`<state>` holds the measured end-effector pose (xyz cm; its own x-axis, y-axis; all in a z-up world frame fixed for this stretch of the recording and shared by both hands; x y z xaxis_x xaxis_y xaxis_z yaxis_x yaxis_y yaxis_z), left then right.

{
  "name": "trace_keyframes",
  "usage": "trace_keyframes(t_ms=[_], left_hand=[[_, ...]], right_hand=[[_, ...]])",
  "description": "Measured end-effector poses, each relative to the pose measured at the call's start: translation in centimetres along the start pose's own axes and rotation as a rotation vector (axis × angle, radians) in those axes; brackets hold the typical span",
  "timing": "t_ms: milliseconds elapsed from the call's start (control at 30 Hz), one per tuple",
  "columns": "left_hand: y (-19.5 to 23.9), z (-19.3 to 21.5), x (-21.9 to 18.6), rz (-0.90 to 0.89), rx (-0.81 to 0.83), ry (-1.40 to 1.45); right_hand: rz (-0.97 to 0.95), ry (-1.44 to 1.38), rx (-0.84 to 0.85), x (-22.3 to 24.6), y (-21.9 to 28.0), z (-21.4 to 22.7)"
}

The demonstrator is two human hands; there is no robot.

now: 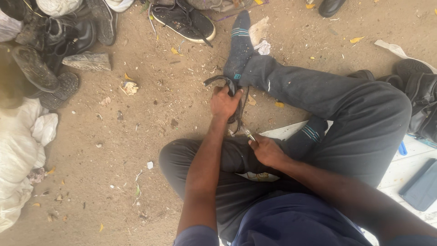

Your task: The person sits on the ground and uses a knife to scrape and clean the soles and sides of several worn shoes. They handle multiple shoes one at a time, turning them over to access different areas, and occasionally toss the cleaned shoes aside.

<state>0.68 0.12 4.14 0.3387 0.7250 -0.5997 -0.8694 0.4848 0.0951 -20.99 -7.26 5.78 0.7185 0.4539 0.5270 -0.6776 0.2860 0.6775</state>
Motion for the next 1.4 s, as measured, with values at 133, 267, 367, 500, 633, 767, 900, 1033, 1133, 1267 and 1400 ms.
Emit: trace_keyframes(t_ms=[133,267,367,500,633,767,900,1033,1133,1267,1400], left_hand=[[0.1,-1.0,1.6,-0.044,-0.137,0.085],[-0.2,-1.2,2.5,-0.092,-0.240,0.200],[-0.8,-1.4,2.8,0.092,-0.110,0.341],[-1.0,-2.6,2.8,0.247,-0.068,0.482],[-1.0,-2.6,3.9,0.193,-0.229,0.593],[-1.2,-2.3,3.9,0.296,-0.192,0.623],[-1.3,-1.9,3.4,0.350,-0.224,0.658],[-1.7,-3.3,4.8,0.327,-0.280,0.861],[-2.2,-4.4,6.2,0.331,-0.281,0.935],[-2.9,-3.1,6.0,0.479,-0.186,1.208],[-1.9,-1.1,6.4,0.599,-0.098,1.118]], right_hand=[[0.074,-0.044,-0.033,0.3,-3.1,-2.4],[0.122,-0.073,-0.110,2.0,-4.8,-4.0],[0.128,-0.090,-0.088,1.8,-0.4,-3.8],[-0.227,-0.229,0.144,4.3,2.0,-1.9],[-0.177,-0.350,0.070,8.1,-1.0,-2.1],[-0.203,-0.391,0.114,8.4,0.2,-2.2],[-0.318,-0.393,0.222,7.2,3.4,-2.1],[-0.233,-0.637,0.171,7.2,-2.2,-4.1],[-0.229,-0.698,0.175,6.9,-4.8,-5.7],[-0.221,-0.595,0.183,5.1,-2.7,-6.2],[-0.146,-0.599,0.262,5.5,-4.7,-6.8]])
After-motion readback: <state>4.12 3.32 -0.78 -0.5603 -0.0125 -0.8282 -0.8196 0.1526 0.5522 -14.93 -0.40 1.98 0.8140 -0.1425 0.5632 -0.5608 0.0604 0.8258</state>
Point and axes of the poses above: each hand's wrist, its own y-axis away from the middle knuckle, its own z-axis out of the back of the hand, x = y × z, the point moved 1 cm from there along -y, towards the middle knuckle, and after that the axes turned 9 degrees about -z, right-handed, at the moved point
